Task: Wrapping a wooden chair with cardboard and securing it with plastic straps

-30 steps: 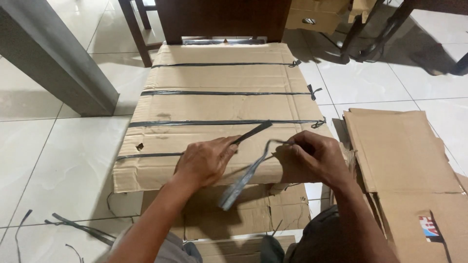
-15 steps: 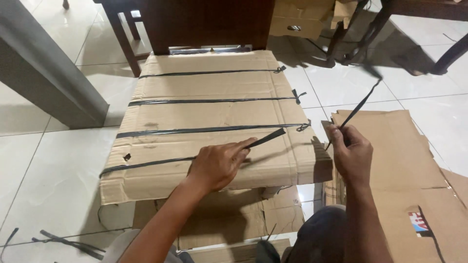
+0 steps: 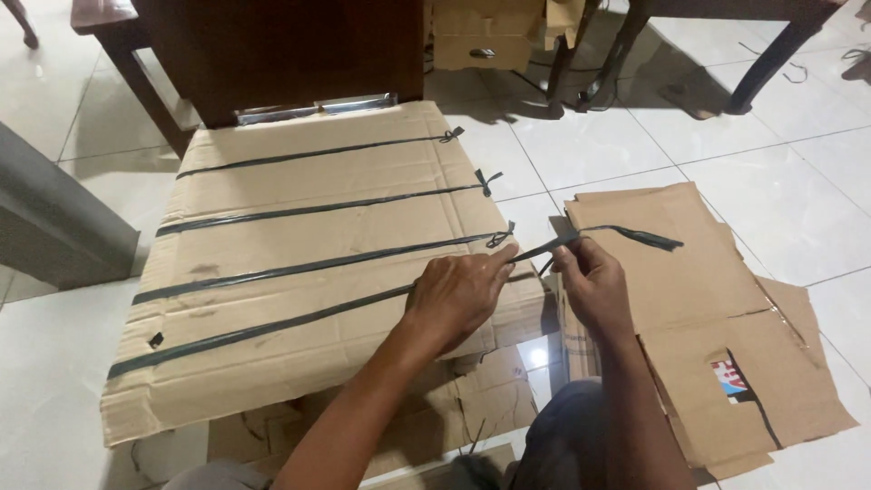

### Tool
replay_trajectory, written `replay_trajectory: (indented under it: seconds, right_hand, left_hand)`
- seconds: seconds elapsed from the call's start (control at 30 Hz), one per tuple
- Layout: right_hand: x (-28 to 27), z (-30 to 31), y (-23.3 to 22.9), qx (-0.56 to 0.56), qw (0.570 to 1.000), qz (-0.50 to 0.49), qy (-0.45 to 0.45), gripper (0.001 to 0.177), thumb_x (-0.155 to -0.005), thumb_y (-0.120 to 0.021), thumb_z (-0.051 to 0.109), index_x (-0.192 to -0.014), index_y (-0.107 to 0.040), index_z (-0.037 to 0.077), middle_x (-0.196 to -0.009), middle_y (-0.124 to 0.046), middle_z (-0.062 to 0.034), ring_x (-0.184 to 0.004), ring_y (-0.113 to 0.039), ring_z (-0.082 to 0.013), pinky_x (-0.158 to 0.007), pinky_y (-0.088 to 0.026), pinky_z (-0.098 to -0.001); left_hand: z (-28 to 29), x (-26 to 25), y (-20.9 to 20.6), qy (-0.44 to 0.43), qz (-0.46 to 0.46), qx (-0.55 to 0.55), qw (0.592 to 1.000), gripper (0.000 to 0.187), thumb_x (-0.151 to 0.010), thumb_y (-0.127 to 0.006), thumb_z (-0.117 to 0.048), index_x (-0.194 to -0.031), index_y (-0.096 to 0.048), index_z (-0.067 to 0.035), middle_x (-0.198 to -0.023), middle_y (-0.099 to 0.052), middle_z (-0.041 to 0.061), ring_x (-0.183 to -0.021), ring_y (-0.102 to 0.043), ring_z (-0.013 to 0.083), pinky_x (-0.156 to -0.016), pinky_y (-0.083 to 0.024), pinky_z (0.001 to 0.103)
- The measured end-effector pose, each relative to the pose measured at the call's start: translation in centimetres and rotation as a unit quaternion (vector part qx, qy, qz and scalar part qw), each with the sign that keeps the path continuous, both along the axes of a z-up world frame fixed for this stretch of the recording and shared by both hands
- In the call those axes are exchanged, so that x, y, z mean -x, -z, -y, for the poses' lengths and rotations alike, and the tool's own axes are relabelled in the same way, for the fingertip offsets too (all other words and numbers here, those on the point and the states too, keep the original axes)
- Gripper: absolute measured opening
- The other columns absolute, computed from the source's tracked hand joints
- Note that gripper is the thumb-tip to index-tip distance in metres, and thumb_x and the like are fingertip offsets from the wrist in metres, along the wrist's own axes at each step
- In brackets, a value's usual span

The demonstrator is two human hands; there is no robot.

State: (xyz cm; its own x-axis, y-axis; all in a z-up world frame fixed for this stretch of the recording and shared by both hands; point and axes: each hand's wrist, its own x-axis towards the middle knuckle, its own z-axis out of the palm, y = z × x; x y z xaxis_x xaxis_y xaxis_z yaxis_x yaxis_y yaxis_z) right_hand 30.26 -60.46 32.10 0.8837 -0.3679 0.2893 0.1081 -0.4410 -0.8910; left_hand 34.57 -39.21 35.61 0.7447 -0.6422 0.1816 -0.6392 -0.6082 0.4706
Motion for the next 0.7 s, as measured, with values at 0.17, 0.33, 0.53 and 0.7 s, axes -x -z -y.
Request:
replay_trajectory:
  seconds: [0.17, 0.33, 0.53, 0.7]
  right_hand:
    - [0.7, -0.5, -1.4, 0.013, 0.998, 0.011, -0.056, 0.015, -0.096, -0.069, 0.012, -0.092, -0.075, -0.001, -0.068, -0.07, -0.0166, -0.061, -0.063, -0.0205, -0.061, -0.053, -0.0346]
    - [-0.2, 0.0, -0.1, 0.102, 0.981, 0.107, -0.126, 0.01, -0.09, -0.077, 0.008, -0.082, -0.079, 0.003, -0.066, -0.069, -0.0136, -0.057, -0.06, -0.0207, -0.054, -0.049, -0.0305]
    - [-0.2, -0.8, -0.1, 0.235, 0.94, 0.162, -0.186, 0.033, -0.083, -0.073, -0.002, -0.111, -0.081, 0.013, -0.102, -0.063, -0.0107, -0.076, -0.067, -0.0257, -0.065, -0.06, -0.0379]
    - [0.3, -1.8, -1.9, 0.294, 0.929, 0.147, -0.17, 0.038, -0.085, -0.071, -0.002, -0.116, -0.078, 0.017, -0.114, -0.07, -0.0138, -0.083, -0.075, -0.0306, -0.074, -0.063, -0.0427]
  left_hand:
    - [1.6, -1.0, 1.6, -0.016, 0.028, -0.035, 0.999, 0.042, -0.103, -0.036, -0.034, -0.137, -0.06, -0.024, -0.088, -0.074, 0.014, -0.084, -0.075, 0.0442, -0.075, -0.058, 0.058]
    - [1.3, -0.1, -0.3, -0.001, 0.033, -0.038, 0.999, 0.038, -0.102, -0.041, -0.03, -0.124, -0.067, -0.013, -0.086, -0.073, 0.019, -0.084, -0.074, 0.0465, -0.075, -0.058, 0.059]
    - [2.1, -3.2, 6.6, 0.019, 0.077, -0.047, 0.996, 0.036, -0.1, -0.035, -0.035, -0.101, -0.066, -0.016, -0.077, -0.068, 0.012, -0.077, -0.074, 0.0427, -0.066, -0.058, 0.056]
    - [1.9, -2.7, 6.5, 0.011, 0.131, -0.012, 0.991, 0.033, -0.1, -0.039, -0.032, -0.088, -0.066, -0.015, -0.072, -0.063, 0.007, -0.072, -0.073, 0.0365, -0.059, -0.057, 0.048]
